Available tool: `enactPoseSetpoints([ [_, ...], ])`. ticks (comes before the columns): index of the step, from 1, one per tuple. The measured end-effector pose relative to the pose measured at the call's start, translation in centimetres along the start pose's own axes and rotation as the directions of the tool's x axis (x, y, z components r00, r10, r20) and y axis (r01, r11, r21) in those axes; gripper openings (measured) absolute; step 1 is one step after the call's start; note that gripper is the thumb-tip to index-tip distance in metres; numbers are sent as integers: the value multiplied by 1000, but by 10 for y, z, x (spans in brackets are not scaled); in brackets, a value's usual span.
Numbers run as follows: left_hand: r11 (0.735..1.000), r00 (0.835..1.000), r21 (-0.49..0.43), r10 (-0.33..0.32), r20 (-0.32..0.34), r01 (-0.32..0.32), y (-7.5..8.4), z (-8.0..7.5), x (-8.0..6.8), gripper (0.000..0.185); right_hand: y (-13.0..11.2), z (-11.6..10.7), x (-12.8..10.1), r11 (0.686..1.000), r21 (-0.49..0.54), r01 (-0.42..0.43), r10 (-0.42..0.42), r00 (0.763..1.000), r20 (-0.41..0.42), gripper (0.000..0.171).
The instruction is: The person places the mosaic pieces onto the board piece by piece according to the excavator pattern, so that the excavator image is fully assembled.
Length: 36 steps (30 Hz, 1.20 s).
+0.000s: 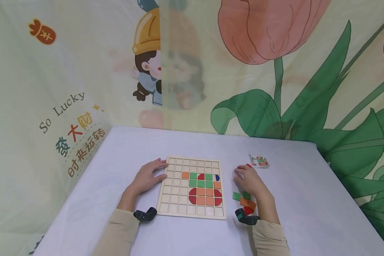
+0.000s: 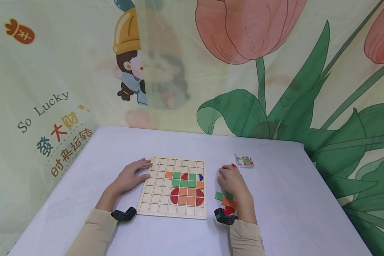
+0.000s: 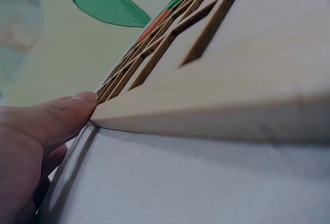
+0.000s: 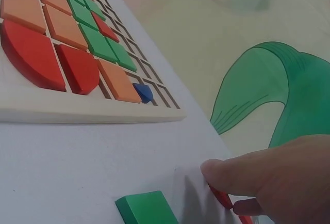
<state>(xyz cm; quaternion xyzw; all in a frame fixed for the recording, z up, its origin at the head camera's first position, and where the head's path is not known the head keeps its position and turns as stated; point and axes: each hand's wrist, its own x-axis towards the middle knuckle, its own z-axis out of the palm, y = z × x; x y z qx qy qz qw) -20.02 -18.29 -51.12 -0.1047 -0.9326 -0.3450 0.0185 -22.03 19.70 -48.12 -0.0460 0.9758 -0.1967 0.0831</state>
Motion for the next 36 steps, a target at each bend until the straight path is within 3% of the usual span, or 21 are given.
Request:
enactPoseSetpoints([
  [4,1000,1000,1,0,1,0,0,0,0,48,-1,4,2,1000,-12,0,-1,999,-48,37],
  [9,1000,1000,2,8,6,-9,0,0,0,48,0,8,3,998,47,-36,40,995,-95,29],
  [21,1000,1000,-3,2,3,-2,-1,1,0,48,-1,11,7,987,149,-65,88,984,-154,22],
  [27,1000,1000,-7,-6,3,6,-1,2,1,48,-20,17,6,971,238,-15,75,966,-246,20],
  [36,1000,1000,5,-15,4,15,-2,2,1,48,-74,42,-3,954,259,155,-69,948,-310,17],
])
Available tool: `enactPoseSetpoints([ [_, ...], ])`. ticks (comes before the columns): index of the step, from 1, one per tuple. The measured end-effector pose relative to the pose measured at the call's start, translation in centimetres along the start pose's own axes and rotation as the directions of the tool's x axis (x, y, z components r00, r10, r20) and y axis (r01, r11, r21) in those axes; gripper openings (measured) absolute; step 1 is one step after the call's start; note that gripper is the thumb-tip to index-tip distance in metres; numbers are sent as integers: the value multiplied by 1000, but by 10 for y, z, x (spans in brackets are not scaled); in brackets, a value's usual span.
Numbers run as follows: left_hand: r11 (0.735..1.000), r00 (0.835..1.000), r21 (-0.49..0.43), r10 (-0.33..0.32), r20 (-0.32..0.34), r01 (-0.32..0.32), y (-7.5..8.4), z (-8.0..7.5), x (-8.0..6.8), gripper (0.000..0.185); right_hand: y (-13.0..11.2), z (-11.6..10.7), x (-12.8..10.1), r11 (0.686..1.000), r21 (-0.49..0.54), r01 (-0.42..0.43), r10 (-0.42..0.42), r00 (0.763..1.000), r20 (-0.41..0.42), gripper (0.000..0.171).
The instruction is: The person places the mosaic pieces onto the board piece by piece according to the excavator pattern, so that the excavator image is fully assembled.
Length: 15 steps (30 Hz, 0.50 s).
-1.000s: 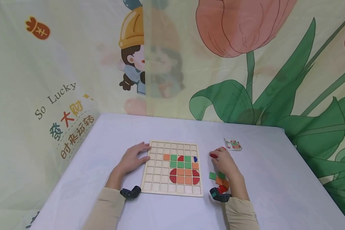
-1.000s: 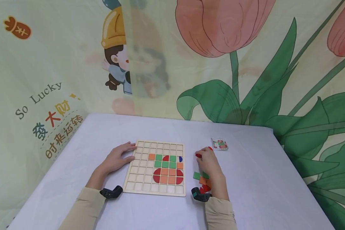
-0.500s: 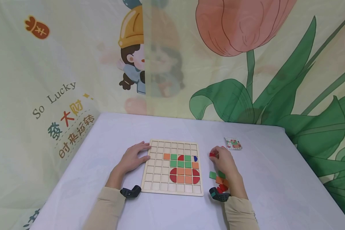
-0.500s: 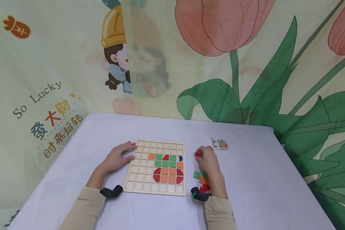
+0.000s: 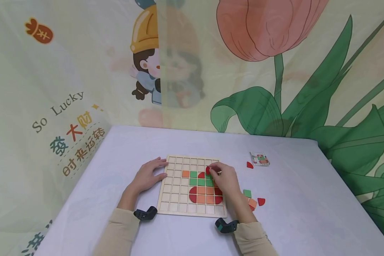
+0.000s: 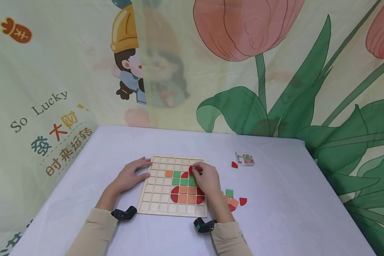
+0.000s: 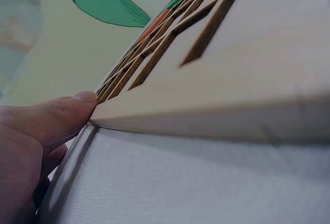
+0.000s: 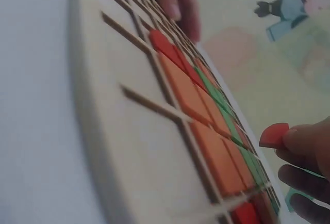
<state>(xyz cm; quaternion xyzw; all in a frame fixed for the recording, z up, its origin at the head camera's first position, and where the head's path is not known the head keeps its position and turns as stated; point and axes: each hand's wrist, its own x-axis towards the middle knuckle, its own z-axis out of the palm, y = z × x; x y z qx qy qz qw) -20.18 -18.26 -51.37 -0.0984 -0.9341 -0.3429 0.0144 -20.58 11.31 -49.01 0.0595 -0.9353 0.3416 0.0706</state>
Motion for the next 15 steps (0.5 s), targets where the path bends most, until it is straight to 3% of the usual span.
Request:
enactPoseSetpoints([
  [7,1000,1000,-1,-7,-4,7,0,0,1,48,-16,32,-10,996,-82,22,-27,998,-57,12],
  [15,1000,1000,0,-12,-1,12,0,0,0,48,-11,33,-9,990,-142,26,-48,988,-150,13],
])
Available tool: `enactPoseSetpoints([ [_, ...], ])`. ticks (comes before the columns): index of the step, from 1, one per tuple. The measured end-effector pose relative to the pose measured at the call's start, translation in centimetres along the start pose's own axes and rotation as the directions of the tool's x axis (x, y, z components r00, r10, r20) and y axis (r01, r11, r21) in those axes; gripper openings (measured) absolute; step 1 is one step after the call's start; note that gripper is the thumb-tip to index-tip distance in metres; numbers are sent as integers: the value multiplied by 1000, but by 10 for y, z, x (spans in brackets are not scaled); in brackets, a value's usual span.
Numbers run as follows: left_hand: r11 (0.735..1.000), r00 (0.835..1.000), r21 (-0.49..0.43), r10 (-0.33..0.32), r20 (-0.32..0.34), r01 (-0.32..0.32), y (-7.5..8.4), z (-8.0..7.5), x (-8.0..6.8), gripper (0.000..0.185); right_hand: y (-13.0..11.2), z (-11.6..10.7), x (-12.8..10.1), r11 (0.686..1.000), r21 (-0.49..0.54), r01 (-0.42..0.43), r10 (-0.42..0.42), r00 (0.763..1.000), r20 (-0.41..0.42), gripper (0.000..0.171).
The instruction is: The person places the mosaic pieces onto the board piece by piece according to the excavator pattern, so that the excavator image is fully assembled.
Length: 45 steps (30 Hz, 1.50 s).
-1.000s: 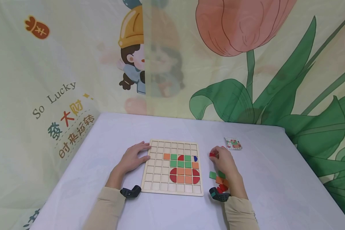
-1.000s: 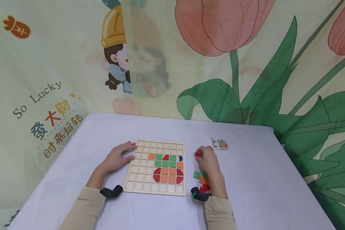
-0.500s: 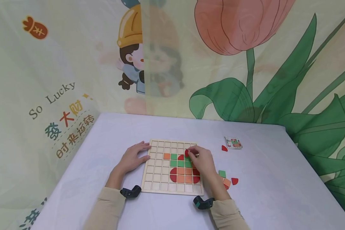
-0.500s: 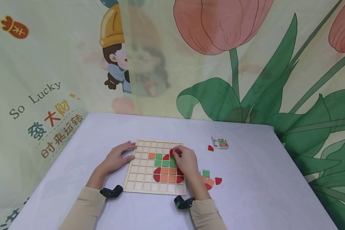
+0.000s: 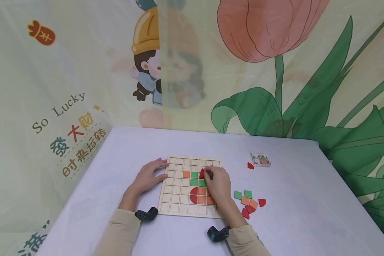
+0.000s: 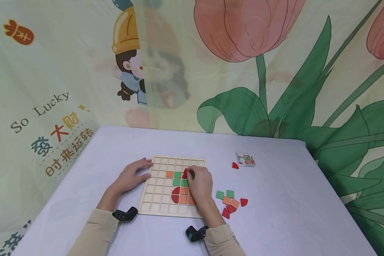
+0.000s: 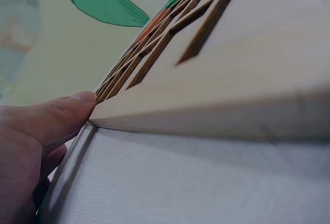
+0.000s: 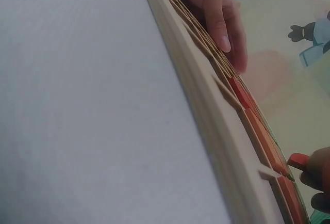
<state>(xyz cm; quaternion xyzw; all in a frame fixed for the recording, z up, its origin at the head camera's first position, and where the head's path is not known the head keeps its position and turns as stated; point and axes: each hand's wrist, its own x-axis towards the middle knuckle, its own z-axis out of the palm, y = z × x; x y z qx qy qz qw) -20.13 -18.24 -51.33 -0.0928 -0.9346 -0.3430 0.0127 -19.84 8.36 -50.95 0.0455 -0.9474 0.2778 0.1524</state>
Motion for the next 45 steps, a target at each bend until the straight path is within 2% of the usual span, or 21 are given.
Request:
enactPoseSetpoints([
  [6,1000,1000,7,3,-5,-3,-1,1,0,48,1,0,1,1000,21,19,-18,1000,-19,14],
  [12,1000,1000,5,-1,-6,1,-1,1,0,48,-2,-1,1,989,146,-21,25,999,-22,15],
  [16,1000,1000,0,-3,-4,3,0,0,0,48,-3,-2,1,982,189,-24,28,999,-18,15],
  [24,1000,1000,2,-1,-6,1,-1,0,1,48,-3,-3,3,991,131,-26,19,998,53,13],
  [29,1000,1000,1,1,-6,-1,-1,0,1,48,-3,-4,4,988,145,-43,37,998,43,9],
  [32,1000,1000,3,4,-1,-4,0,1,1,48,-4,-4,5,996,88,-7,3,999,42,10],
  [35,1000,1000,5,10,4,-10,0,1,1,48,-3,-7,7,997,13,80,-80,995,60,13],
  [37,1000,1000,7,17,2,-17,1,0,0,48,-3,-11,9,988,-23,153,-150,983,104,14],
  [39,1000,1000,10,26,-1,-26,0,0,0,48,-2,-19,10,970,-60,235,-221,958,184,15],
  [42,999,999,16,36,-2,-36,0,0,0,47,-1,-31,10,939,-97,331,-282,897,340,21],
  [45,999,999,15,33,-3,-33,-1,0,0,47,-1,-38,10,922,-115,370,-283,847,451,33],
])
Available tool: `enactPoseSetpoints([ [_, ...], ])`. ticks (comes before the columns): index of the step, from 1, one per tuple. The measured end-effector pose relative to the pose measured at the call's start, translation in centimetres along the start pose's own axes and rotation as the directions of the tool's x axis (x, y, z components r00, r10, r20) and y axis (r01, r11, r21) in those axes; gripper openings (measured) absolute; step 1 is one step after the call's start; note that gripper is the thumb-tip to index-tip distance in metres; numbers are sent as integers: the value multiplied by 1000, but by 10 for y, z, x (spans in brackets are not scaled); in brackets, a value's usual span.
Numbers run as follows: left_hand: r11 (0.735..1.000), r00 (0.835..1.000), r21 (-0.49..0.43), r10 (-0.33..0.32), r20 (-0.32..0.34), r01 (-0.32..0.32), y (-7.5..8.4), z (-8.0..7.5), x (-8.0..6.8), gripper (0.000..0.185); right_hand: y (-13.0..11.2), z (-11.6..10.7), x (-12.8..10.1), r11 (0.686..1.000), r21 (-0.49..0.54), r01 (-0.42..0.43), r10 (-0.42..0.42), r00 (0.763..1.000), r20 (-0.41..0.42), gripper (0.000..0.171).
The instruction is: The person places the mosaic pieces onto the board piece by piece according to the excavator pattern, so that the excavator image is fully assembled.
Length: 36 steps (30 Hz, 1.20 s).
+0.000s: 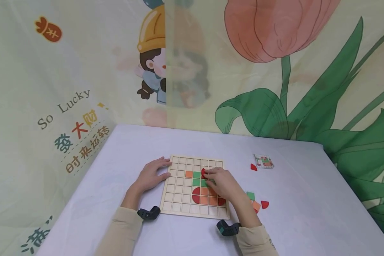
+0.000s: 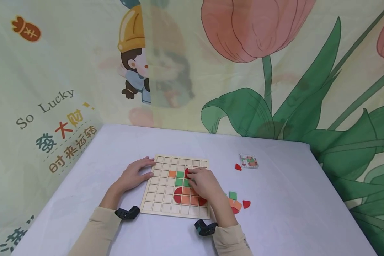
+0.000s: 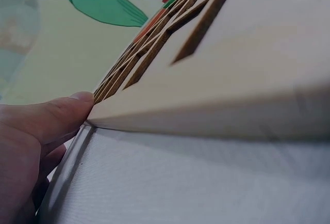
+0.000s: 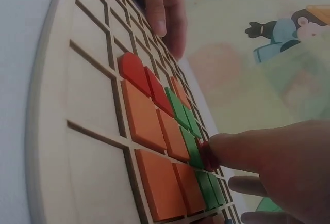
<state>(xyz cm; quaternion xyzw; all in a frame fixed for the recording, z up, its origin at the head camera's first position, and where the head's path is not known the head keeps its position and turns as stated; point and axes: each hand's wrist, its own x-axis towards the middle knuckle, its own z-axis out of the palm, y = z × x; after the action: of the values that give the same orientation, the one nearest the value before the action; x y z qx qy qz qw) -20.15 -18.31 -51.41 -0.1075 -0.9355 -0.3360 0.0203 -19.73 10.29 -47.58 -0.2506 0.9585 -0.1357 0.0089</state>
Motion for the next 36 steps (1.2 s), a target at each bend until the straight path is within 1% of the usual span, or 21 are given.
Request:
enactPoseSetpoints([
  [2,1000,1000,-3,-3,1,3,1,0,0,47,0,0,-1,1000,-9,0,0,999,34,40],
  [4,1000,1000,-4,-7,2,7,1,0,0,47,0,2,-1,1000,-21,-4,5,999,46,43],
  [8,1000,1000,-6,-10,3,10,1,0,1,47,-1,7,0,1000,-17,-12,12,1000,21,44],
  [11,1000,1000,-6,-13,3,13,0,0,0,46,0,10,0,999,5,-54,54,999,-4,43],
  [15,1000,1000,-8,-29,4,29,1,0,0,46,1,12,1,995,39,-96,97,995,-11,42],
  [18,1000,1000,-3,-28,1,28,1,1,0,46,1,12,1,995,65,-79,80,997,-16,42],
  [20,1000,1000,1,-20,-3,20,1,1,1,46,1,12,2,995,79,-67,70,997,-25,40],
  [26,1000,1000,-4,-5,-9,5,0,1,1,46,-2,12,7,993,102,-53,58,997,-50,28],
  [32,1000,1000,-6,-10,-2,10,0,1,0,46,-4,15,14,983,159,-88,107,988,-111,20],
  [36,1000,1000,-8,-14,-3,14,2,0,0,46,-4,17,17,972,209,-111,140,981,-132,16],
])
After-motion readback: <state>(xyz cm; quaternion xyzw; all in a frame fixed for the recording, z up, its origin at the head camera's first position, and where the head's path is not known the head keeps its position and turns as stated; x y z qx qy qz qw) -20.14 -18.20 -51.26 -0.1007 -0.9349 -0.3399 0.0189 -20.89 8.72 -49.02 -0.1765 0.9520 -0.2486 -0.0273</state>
